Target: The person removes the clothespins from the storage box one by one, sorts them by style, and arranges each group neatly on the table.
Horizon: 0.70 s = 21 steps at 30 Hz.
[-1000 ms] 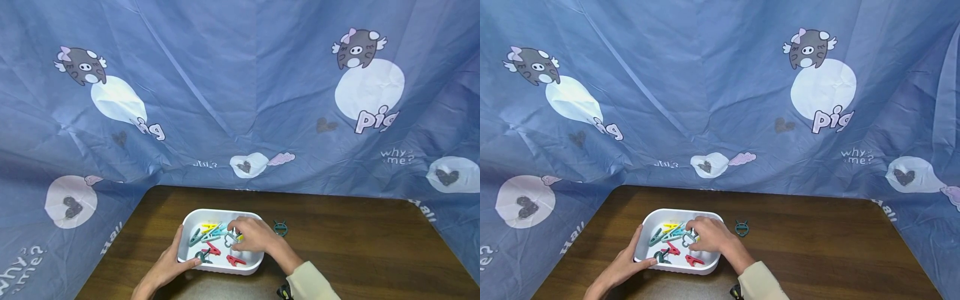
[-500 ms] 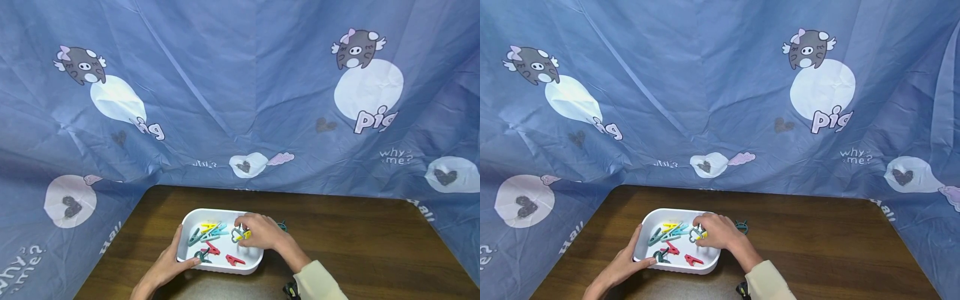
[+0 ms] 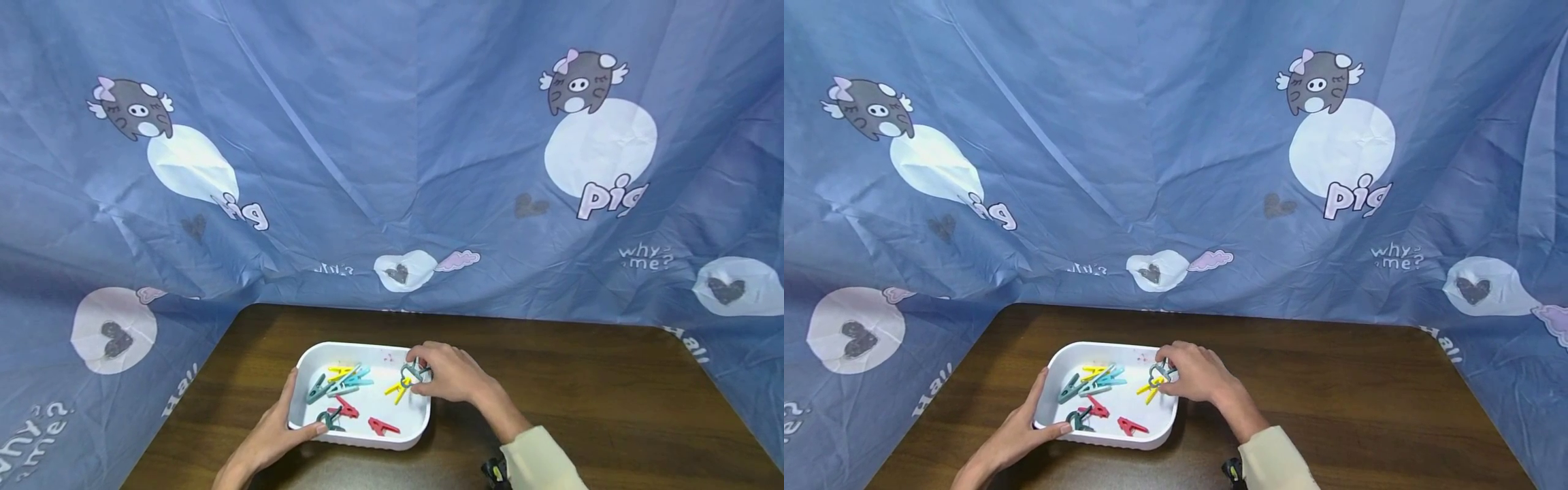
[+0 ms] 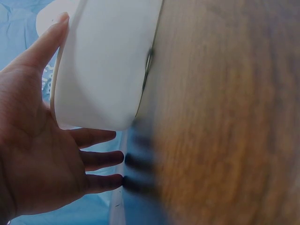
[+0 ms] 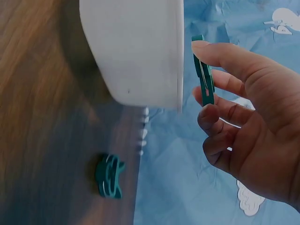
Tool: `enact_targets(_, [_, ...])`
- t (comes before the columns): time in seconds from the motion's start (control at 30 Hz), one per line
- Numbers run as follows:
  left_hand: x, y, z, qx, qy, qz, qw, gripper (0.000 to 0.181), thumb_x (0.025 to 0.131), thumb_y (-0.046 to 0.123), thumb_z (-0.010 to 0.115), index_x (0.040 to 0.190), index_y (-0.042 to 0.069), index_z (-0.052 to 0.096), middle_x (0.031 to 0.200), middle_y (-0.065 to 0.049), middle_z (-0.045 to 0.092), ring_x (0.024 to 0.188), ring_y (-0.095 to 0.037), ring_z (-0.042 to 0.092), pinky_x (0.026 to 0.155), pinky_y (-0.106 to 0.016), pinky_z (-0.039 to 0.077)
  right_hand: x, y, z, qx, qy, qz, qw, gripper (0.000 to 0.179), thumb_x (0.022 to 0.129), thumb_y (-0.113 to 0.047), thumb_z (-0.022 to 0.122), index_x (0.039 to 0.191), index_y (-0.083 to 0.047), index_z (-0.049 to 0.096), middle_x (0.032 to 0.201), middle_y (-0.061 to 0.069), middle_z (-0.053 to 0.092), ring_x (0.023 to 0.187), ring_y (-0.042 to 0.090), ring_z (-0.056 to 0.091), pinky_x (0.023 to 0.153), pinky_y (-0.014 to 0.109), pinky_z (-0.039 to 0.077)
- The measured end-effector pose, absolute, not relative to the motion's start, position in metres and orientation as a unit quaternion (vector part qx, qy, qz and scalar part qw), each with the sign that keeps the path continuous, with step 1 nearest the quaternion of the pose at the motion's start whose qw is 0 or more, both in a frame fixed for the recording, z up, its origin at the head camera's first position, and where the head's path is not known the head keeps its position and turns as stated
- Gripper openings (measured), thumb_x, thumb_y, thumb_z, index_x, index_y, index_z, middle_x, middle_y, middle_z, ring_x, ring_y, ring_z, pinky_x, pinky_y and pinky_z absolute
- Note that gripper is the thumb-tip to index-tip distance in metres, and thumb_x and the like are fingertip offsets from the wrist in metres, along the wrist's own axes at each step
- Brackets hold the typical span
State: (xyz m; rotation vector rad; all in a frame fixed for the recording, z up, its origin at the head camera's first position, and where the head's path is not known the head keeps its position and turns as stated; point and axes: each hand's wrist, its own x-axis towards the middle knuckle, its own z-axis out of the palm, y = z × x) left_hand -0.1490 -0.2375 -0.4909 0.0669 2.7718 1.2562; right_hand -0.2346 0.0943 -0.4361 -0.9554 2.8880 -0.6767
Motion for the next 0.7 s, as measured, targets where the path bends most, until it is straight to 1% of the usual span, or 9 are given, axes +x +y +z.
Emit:
enact_targets(0.2, [-0.148,-0.237,-0.491,0.017,0.911,0.409,0.05,0.119,0.081,0.043,0.081,0.162,0.006,0.002,0.164,-0.029,0.019,0.144,-0.047,0.036,0.115,-0.061,0.032,-0.236,0.111,-0.438,-0.298,0.93,-0.217,-0.007,0.043,0.078,-0.03,0.085,0.115,-0.017,0.07,0.096,-0.007,0.066,0.085,0.007,0.058,0.071,0.029,0.049])
enact_targets(0.4, [-0.148,-0.237,-0.491,0.015,0.911,0.408,0.052,0.119,0.081,0.044,0.081,0.162,0.007,0.002,0.165,-0.028,0.017,0.145,-0.047,0.035,0.115,-0.061,0.032,-0.238,0.127,-0.439,-0.294,0.931,-0.215,-0.025,0.04,0.076,-0.03,0.085,0.111,-0.019,0.07,0.093,-0.008,0.065,0.085,0.006,0.059,0.07,0.027,0.049])
enact_targets(0.7, [-0.147,-0.237,-0.49,0.02,0.916,0.397,0.048,0.119,0.08,0.042,0.081,0.161,0.005,0.002,0.164,-0.029,0.02,0.143,-0.047,0.039,0.113,-0.06,0.035,-0.239,0.151,-0.439,-0.274,0.937,-0.216,-0.033,0.039,0.075,-0.028,0.086,0.11,-0.019,0.07,0.093,-0.008,0.065,0.083,0.006,0.058,0.07,0.026,0.048])
